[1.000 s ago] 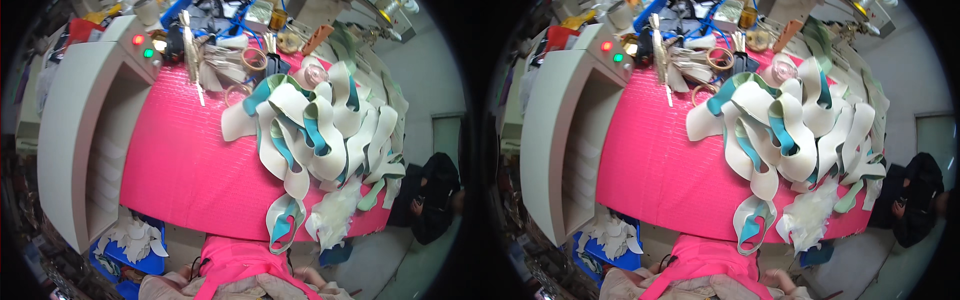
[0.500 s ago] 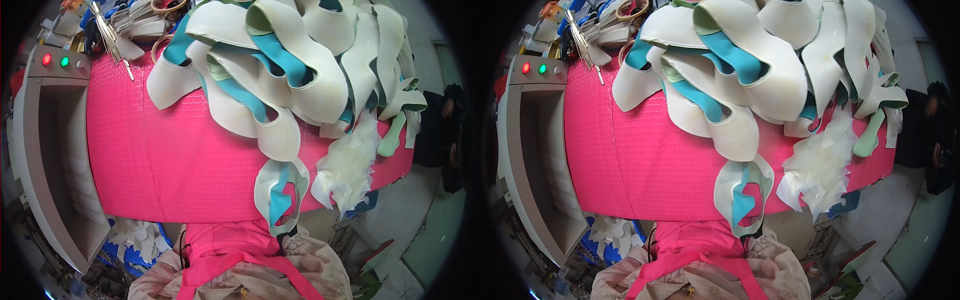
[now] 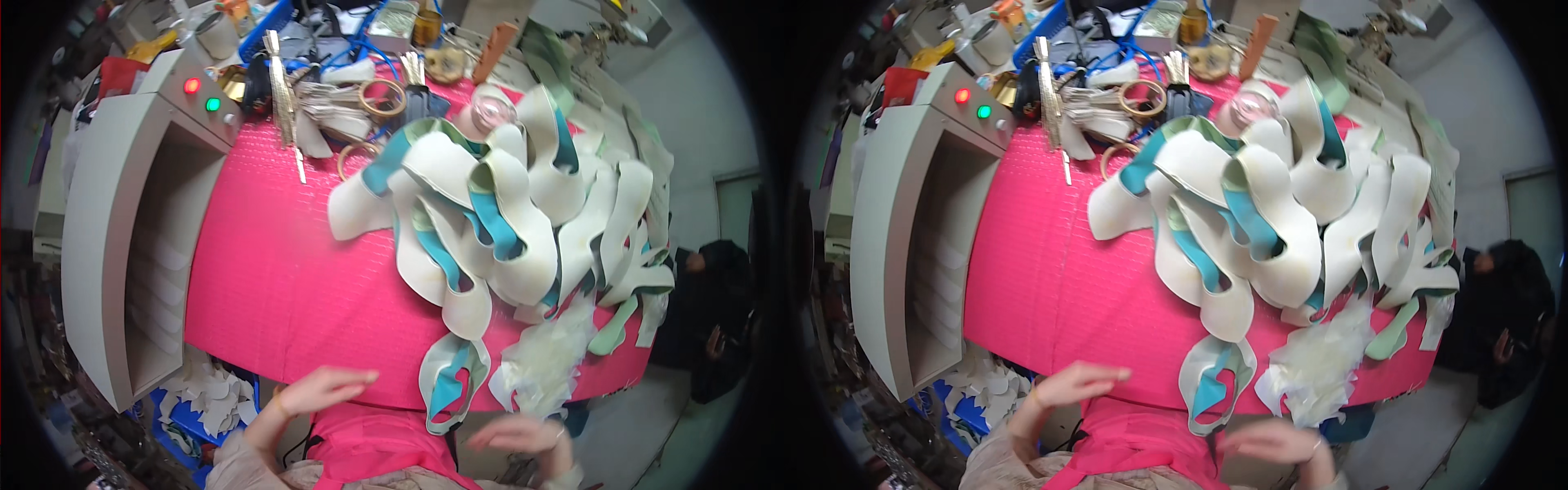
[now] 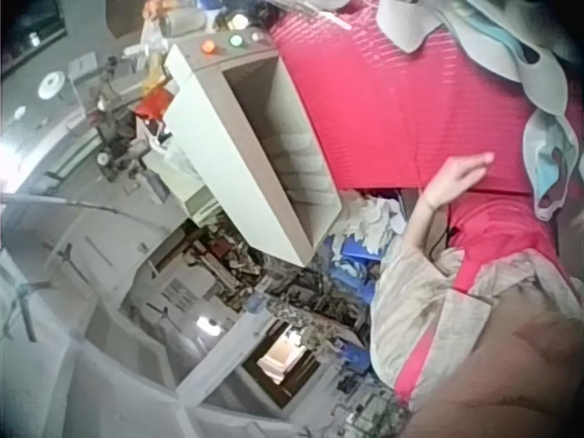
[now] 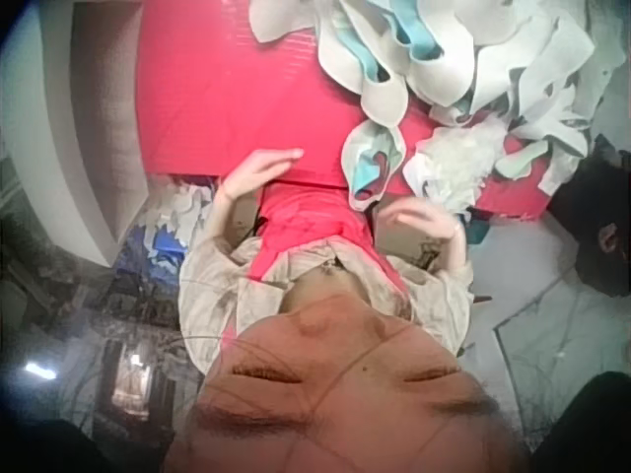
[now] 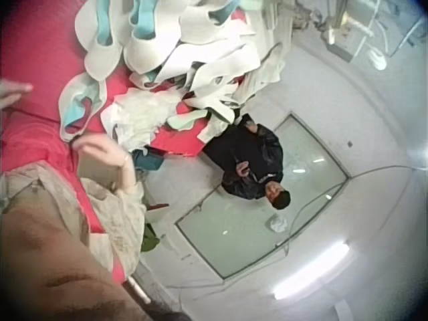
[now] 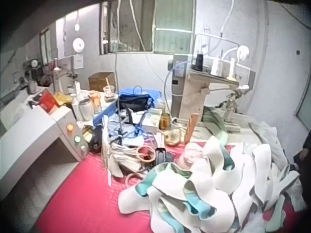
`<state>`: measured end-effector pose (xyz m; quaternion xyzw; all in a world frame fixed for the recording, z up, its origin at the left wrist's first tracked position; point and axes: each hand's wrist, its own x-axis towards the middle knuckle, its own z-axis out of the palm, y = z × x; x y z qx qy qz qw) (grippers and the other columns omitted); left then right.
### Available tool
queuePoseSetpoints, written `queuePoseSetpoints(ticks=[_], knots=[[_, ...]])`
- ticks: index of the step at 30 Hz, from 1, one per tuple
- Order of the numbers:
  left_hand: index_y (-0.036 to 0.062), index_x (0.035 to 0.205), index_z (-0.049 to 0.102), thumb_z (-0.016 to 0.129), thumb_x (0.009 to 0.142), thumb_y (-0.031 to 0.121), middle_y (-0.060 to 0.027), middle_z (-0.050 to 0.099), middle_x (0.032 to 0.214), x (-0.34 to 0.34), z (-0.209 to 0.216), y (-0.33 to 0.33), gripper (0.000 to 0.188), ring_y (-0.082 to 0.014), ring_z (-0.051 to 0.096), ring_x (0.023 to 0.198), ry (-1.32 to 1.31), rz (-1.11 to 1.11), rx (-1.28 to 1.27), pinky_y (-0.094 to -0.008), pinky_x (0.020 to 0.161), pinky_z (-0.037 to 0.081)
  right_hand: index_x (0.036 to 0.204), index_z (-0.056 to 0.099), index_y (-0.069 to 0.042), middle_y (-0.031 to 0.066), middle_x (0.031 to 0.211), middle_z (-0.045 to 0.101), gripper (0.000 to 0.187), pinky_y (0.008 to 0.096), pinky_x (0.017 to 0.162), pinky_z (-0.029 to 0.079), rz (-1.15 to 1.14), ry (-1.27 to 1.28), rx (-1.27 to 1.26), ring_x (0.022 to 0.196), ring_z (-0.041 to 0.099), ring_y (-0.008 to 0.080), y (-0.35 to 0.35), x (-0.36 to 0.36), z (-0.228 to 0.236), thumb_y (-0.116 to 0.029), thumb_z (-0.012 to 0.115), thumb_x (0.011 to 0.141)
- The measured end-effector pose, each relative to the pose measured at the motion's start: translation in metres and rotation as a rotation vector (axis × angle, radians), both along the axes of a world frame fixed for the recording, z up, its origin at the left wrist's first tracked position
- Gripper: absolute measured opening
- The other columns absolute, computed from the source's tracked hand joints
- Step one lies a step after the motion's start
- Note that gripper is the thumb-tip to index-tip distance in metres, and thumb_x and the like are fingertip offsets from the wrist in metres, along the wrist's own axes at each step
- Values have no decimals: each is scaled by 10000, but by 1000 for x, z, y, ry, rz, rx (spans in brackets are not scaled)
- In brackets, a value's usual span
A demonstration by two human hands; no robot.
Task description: The person assembles shoe components by hand on a pink workbench. They pick up white and teal shoe parts, insert white insoles, and press the pieces together to form a finished shoe unit. The person handles the items one at a time, occasionally placing finished units into a white bin.
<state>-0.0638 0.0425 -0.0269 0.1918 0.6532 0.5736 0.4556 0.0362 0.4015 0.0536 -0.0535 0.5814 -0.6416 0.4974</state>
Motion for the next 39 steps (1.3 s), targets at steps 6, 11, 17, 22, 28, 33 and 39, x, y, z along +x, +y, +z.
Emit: queuePoseSetpoints(ticks=[6,11,17,22,28,33,39], knots=[[12,1218,449,574,774,100,-225,420,1264,-196,-47,93,469,-348,432,1151,898,746,-146,-411,980,332,983,569,15,69,898,603,219,258,760,434,-548,931,230,845,562,143,-67,-334,-24,-166,505,878],[18,1254,390,594,711,102,-169,527,1088,-253,-80,145,585,-287,518,1016,733,715,-527,-427,854,377,1013,595,-64,173,992,583,264,406,835,432,-56,1206,1095,949,550,344,-57,-436,-125,-173,483,800],[122,940,568,456,764,81,-46,508,828,-182,-51,136,213,-210,506,813,988,787,-335,-367,733,366,816,603,-2,166,798,598,232,385,705,451,150,1165,997,735,570,326,-57,-394,-68,-191,472,794],[82,959,593,516,728,79,-38,489,790,-146,-42,152,243,-198,492,775,967,808,-229,-343,720,361,742,613,6,166,650,593,216,387,648,460,177,740,1092,639,581,326,-67,-394,-49,-160,475,747],[62,998,586,502,728,95,-35,479,801,-137,-32,159,284,-183,474,754,970,757,-189,-336,721,364,834,655,-62,178,817,630,205,396,753,476,236,994,1283,787,607,342,-69,-439,-91,-145,487,751],[18,986,569,486,735,110,-50,472,802,-131,-17,161,279,-182,474,762,1006,695,-150,-325,746,371,859,654,-64,134,819,646,222,382,748,480,324,984,1381,768,613,312,-75,-445,-83,-72,481,720],[36,966,573,490,747,119,-48,488,815,-139,-16,160,248,-178,483,775,1006,693,-125,-337,763,371,862,636,-67,144,867,616,191,389,766,468,250,1081,1375,830,594,321,-39,-443,-76,-123,531,711]])
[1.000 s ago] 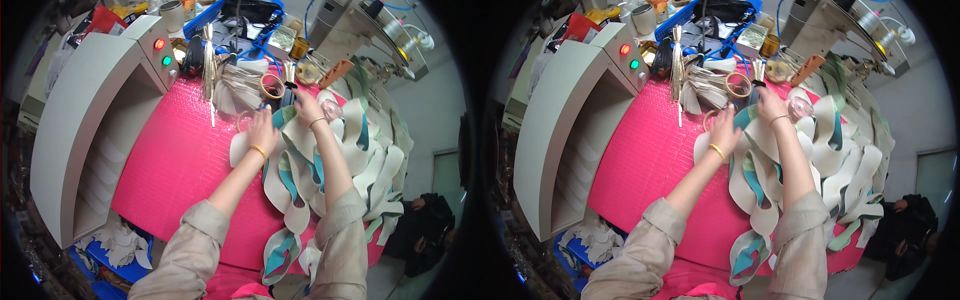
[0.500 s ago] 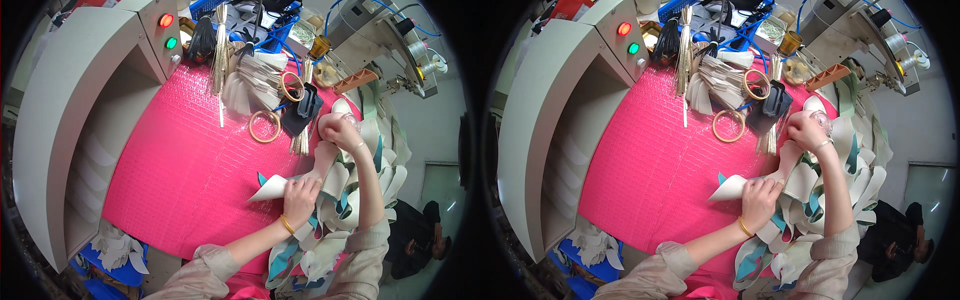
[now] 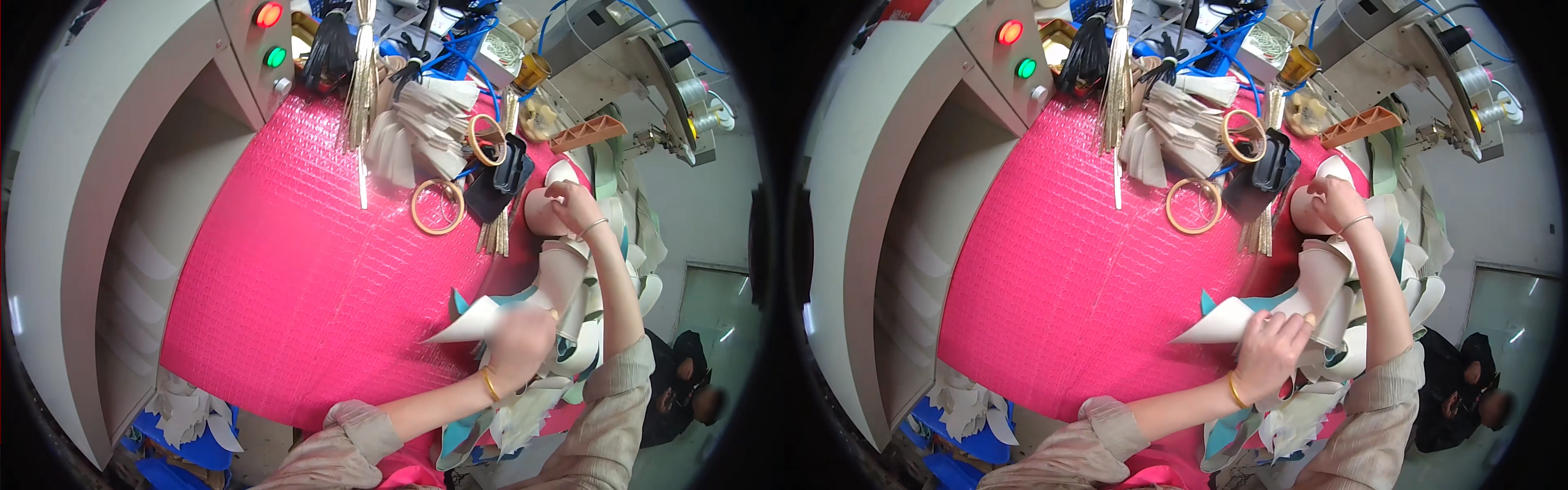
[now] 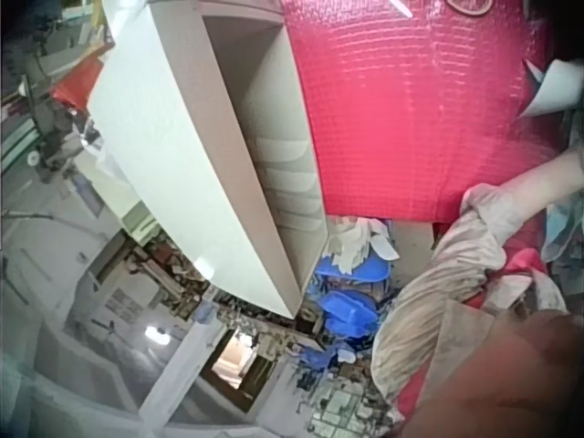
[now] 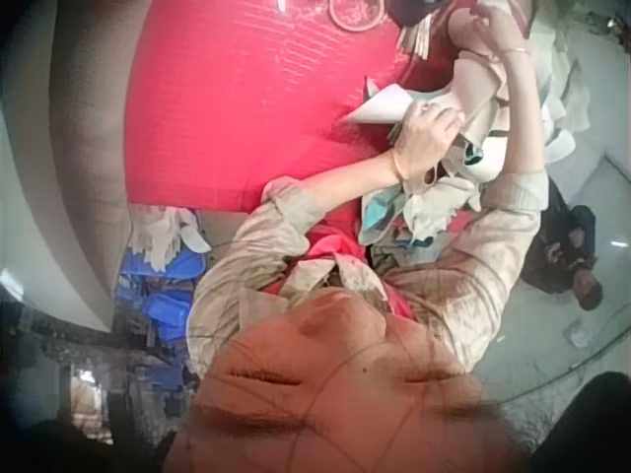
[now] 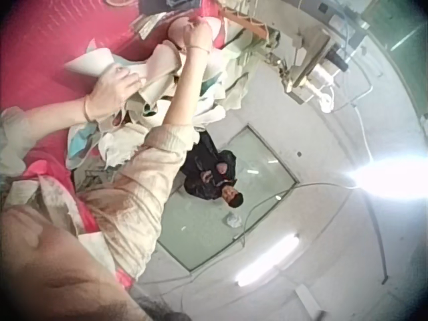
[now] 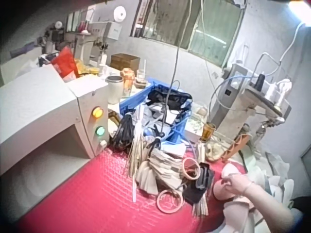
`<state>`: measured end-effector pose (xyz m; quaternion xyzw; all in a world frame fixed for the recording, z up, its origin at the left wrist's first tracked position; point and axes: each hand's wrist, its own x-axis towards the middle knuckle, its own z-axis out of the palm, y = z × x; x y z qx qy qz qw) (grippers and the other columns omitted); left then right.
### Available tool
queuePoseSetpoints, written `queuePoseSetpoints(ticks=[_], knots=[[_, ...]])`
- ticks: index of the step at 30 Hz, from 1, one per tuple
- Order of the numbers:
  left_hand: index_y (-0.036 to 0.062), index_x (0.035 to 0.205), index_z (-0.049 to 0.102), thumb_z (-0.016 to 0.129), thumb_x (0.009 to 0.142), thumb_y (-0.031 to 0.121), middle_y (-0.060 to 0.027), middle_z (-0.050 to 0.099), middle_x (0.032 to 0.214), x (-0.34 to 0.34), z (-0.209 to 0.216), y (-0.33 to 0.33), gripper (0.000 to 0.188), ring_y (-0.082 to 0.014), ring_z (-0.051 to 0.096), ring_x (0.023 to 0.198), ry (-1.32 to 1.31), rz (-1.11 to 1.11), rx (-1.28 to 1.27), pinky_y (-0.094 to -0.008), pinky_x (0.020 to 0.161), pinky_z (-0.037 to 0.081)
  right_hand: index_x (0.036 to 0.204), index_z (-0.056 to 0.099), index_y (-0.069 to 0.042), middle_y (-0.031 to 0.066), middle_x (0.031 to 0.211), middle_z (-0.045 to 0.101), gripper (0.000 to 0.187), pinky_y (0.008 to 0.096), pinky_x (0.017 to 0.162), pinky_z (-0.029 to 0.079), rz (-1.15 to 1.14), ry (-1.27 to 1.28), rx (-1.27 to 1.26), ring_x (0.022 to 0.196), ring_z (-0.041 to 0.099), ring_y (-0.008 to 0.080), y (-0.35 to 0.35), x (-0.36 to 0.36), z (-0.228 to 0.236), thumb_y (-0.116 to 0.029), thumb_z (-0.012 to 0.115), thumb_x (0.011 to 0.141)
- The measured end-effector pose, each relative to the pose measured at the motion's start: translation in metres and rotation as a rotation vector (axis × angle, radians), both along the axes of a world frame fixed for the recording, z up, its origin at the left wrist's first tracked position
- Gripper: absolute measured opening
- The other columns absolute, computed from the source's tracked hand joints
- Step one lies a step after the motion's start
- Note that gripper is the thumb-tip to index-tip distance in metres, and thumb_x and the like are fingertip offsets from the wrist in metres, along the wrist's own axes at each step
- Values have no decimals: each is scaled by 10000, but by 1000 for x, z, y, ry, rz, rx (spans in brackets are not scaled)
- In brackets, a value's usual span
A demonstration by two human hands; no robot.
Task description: The person assembles shoe components by hand on a pink workbench. They pick up white and teal shoe parts, insert white insoles, and press the pieces together to form a finished shoe unit. The person handles the items one at a time, occasionally placing finished units into a white bin.
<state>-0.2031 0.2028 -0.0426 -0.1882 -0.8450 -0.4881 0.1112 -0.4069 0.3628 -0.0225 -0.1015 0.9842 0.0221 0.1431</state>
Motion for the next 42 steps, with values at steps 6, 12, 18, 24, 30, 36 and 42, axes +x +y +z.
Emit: queuePoseSetpoints(ticks=[6,12,18,24,30,36,42], knots=[[-37,1121,493,588,739,66,-200,528,1060,-54,-56,-39,406,-352,492,1006,-186,243,279,-426,920,362,832,650,-40,180,749,623,190,393,703,486,-66,167,-308,732,609,339,-27,-42,22,-171,555,732],[11,1177,475,523,781,57,-172,463,1095,-61,-117,-167,402,-353,396,1112,-218,435,-208,-464,946,328,820,695,-115,138,749,645,183,345,722,498,-293,365,-531,728,635,273,-33,-160,26,-104,548,712],[23,1204,434,554,750,141,-209,358,1167,-62,-126,-165,484,-421,292,1173,-232,359,-596,-568,968,254,808,694,-126,92,917,655,167,387,756,467,-246,443,209,900,604,258,-62,-256,-47,-212,555,773],[7,1186,448,549,752,142,-211,364,1152,-66,-126,-165,465,-439,297,1169,-242,353,-659,-581,956,266,855,680,-141,73,932,656,212,364,795,425,-119,410,499,931,601,218,-70,-277,-63,-186,476,823],[3,1184,454,545,755,143,-209,370,1152,-67,-128,-165,460,-438,311,1163,-242,355,-652,-581,954,271,839,666,-47,161,906,645,217,412,733,499,-155,340,247,849,629,304,-61,-286,-50,-167,492,789],[5,1185,455,544,756,143,-210,372,1155,-65,-127,-165,459,-436,308,1168,-248,352,-640,-578,957,269,891,668,-96,164,947,638,209,410,790,483,-424,467,27,914,611,313,-72,-284,-49,-189,521,775],[5,1180,458,541,759,144,-207,372,1152,-66,-127,-166,451,-435,309,1166,-246,355,-648,-578,957,268,971,647,-53,162,1033,618,247,398,811,481,-353,173,131,971,594,303,-66,-296,-61,-148,562,760]])
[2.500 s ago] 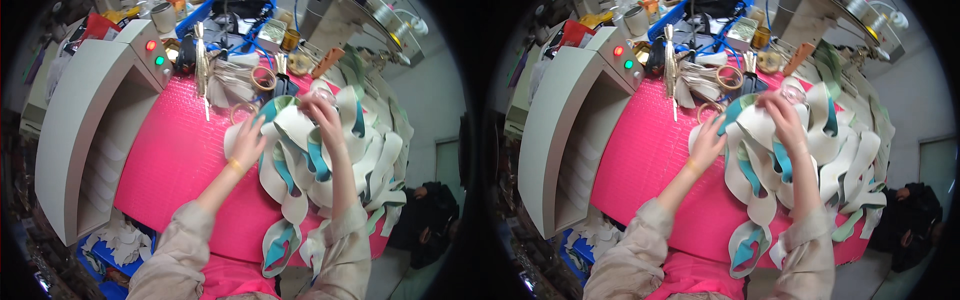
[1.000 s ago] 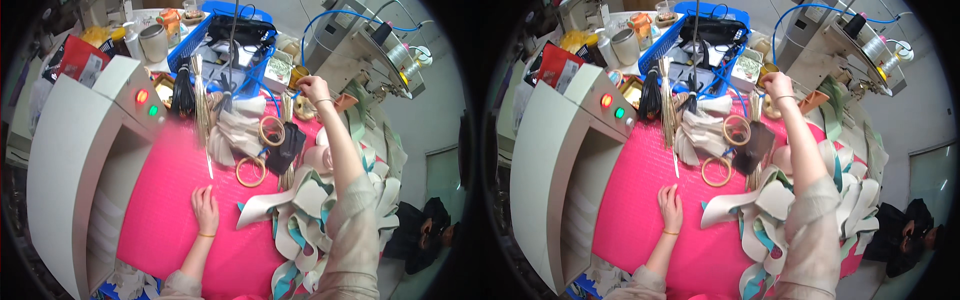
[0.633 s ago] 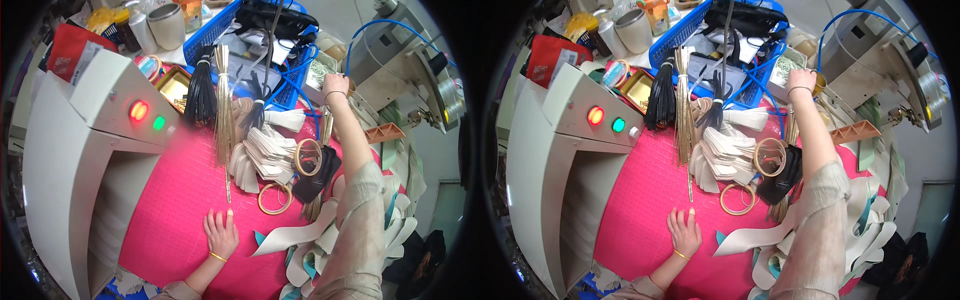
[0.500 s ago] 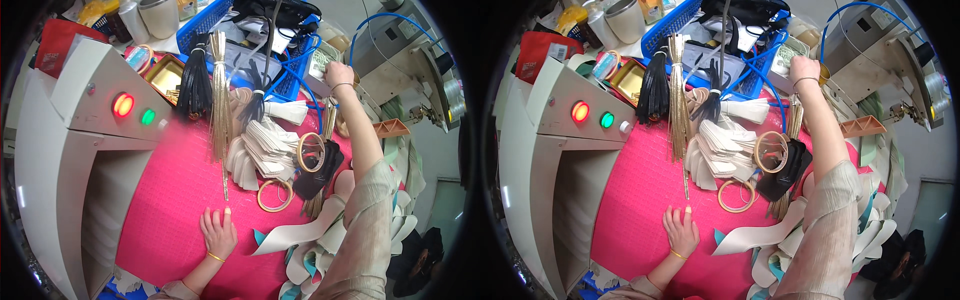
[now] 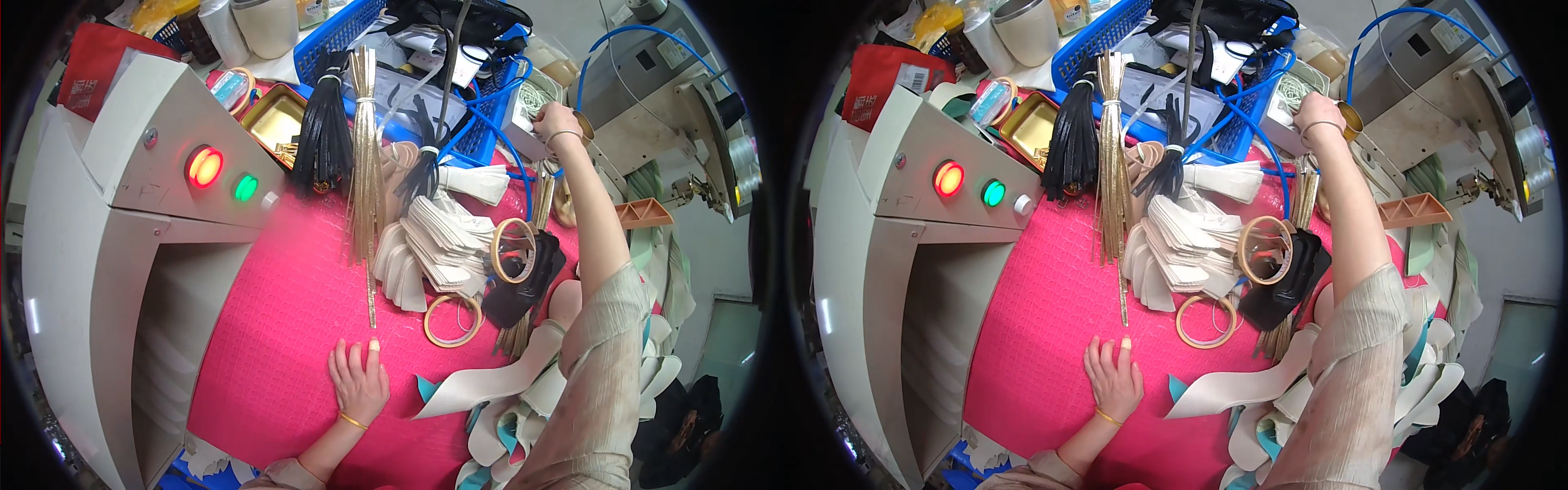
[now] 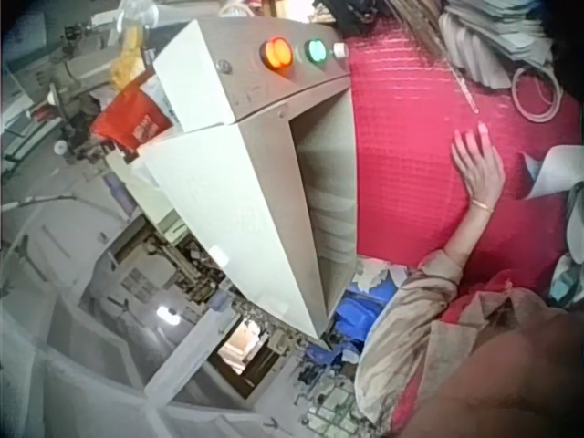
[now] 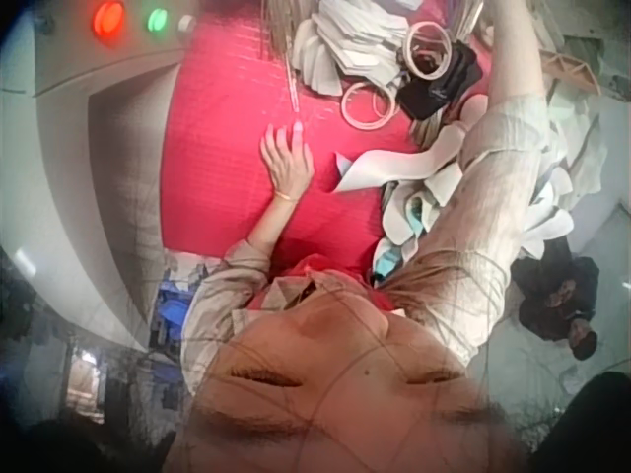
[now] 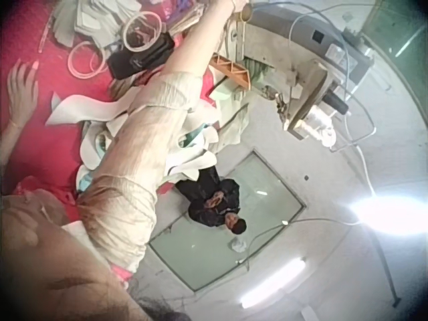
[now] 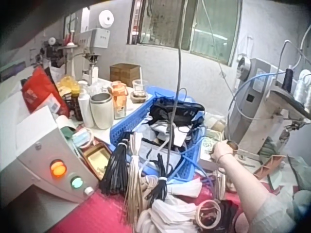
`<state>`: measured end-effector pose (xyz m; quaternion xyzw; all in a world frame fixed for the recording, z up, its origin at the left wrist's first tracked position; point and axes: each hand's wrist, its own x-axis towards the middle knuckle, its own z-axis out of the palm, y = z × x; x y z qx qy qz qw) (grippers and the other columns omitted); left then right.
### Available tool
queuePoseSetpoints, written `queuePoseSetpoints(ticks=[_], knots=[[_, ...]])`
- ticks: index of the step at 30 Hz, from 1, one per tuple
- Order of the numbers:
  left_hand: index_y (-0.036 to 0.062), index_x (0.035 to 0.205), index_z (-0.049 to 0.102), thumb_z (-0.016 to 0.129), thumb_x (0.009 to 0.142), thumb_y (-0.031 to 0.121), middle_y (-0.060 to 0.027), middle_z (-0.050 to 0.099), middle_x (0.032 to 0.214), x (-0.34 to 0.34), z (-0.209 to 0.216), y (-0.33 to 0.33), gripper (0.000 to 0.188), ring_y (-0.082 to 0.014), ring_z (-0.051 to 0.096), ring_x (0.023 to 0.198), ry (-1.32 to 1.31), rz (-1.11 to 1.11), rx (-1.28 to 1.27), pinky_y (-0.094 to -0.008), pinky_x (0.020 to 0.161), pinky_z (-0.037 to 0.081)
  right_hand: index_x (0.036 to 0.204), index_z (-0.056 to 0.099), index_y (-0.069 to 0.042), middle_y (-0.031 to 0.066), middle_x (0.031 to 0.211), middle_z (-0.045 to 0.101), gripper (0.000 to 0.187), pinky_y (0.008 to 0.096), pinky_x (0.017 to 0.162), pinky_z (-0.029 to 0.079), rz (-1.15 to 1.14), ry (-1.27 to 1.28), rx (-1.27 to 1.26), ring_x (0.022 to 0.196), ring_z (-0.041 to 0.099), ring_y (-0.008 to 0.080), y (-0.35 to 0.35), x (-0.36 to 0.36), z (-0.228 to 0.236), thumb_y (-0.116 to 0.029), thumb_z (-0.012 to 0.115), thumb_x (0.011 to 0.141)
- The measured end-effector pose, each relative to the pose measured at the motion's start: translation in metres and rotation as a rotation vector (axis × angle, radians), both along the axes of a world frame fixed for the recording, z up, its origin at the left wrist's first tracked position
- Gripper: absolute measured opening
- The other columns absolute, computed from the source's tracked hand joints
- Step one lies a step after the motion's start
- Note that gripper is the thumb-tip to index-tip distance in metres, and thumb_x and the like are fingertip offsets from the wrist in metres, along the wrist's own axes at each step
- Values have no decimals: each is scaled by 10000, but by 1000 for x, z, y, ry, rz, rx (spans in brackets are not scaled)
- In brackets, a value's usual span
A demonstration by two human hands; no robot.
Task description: The person assembles shoe components by hand on a pink workbench. They pick up white and teal shoe parts, insert white insoles, and press the pieces together to form a finished shoe unit. The person handles the items one at a time, occasionally placing finished units into a white bin.
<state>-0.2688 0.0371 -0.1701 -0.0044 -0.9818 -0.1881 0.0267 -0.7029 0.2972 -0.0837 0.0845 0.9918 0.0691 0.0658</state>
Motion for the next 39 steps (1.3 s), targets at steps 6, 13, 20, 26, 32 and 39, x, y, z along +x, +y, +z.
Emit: queuePoseSetpoints(ticks=[6,13,20,26,32,39], knots=[[3,1180,457,539,759,142,-208,372,1155,-1,-2,0,451,-437,307,1168,10,-6,10,-579,957,267,983,639,-18,172,1042,613,346,369,834,479,-26,-46,-20,988,589,300,7,-9,2,-235,604,715],[5,1185,454,542,757,139,-207,375,1160,1,-1,0,457,-433,308,1172,5,6,-8,-576,962,269,700,593,43,148,677,617,270,288,427,485,-179,-5,-676,474,609,160,11,4,58,-219,641,739],[7,1187,454,542,760,135,-204,374,1160,2,0,2,455,-423,309,1177,24,10,-9,-571,964,275,941,662,-138,115,956,638,185,353,818,466,18,145,-53,892,614,251,11,10,76,-177,563,789],[9,1189,453,542,759,133,-200,367,1161,1,1,2,456,-420,306,1178,30,7,7,-570,965,277,1058,647,-123,47,580,520,453,259,412,407,-116,-130,-823,455,501,98,33,18,54,30,322,782],[10,1188,452,543,758,136,-200,367,1157,1,2,1,457,-418,305,1178,21,11,2,-570,967,274,921,640,-73,39,600,526,174,263,432,391,-30,-96,-916,467,467,117,33,26,19,-162,599,777],[8,1185,449,540,760,136,-201,364,1163,2,1,1,454,-417,302,1183,15,6,-10,-569,971,273,958,651,-66,197,912,630,279,359,809,481,128,-29,-12,884,613,318,11,29,27,-165,592,705]])
